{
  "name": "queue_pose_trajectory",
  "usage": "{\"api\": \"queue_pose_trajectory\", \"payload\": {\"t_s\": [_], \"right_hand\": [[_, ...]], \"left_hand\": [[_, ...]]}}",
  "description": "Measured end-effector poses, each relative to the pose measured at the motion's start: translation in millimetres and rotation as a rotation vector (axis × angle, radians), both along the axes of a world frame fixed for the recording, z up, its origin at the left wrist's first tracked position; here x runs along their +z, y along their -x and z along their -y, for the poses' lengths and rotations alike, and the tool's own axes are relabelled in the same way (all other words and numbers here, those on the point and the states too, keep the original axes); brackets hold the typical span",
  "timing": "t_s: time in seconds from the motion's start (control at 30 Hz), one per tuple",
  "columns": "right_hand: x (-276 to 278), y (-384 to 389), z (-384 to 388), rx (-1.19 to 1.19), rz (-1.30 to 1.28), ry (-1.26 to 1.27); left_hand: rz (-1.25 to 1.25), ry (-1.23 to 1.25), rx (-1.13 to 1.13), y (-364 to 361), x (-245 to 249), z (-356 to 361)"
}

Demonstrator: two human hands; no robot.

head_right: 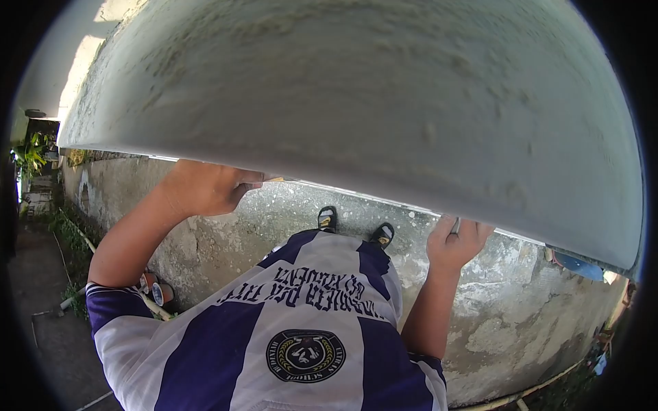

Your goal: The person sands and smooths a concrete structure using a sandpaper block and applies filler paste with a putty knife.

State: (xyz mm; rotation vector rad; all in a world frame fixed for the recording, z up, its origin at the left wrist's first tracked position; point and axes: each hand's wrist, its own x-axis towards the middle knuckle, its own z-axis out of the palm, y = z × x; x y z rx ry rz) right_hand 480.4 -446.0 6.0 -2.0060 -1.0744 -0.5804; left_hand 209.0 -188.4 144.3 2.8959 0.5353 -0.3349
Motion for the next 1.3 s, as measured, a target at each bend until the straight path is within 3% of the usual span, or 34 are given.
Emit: {"api": "queue_pose_trajectory", "payload": {"t_s": [0.1, 0.23, 0.47, 0.7, 1.03, 1.2, 1.3], "right_hand": [[0.0, 0.1, -0.1, -0.015, 0.004, -0.005], [-1.8, 0.2, 1.0, -0.020, -0.038, 0.025], [-5.1, 1.1, 1.6, 0.019, -0.079, -0.008], [-6.8, -2.3, 2.7, 0.031, -0.109, 0.016], [-15.4, -2.1, 2.7, 0.012, -0.118, -0.042], [-5.8, -1.4, -0.8, -0.011, -0.047, 0.001], [-8.4, -2.9, 2.1, 0.011, -0.075, -0.018]], "left_hand": [[0.135, -0.040, -0.123, -13.9, 4.9, -0.4], [0.010, 0.103, -0.012, -28.7, -12.2, 3.9], [0.102, -0.042, -0.097, 7.8, 5.1, -5.1], [0.226, -0.079, -0.100, -29.5, -6.6, 9.9], [0.218, -0.085, -0.160, -12.5, -0.7, -0.9], [-0.012, 0.156, -0.015, -45.0, 0.0, 13.2], [0.051, 0.092, -0.046, -30.1, 2.8, 12.4]]}}
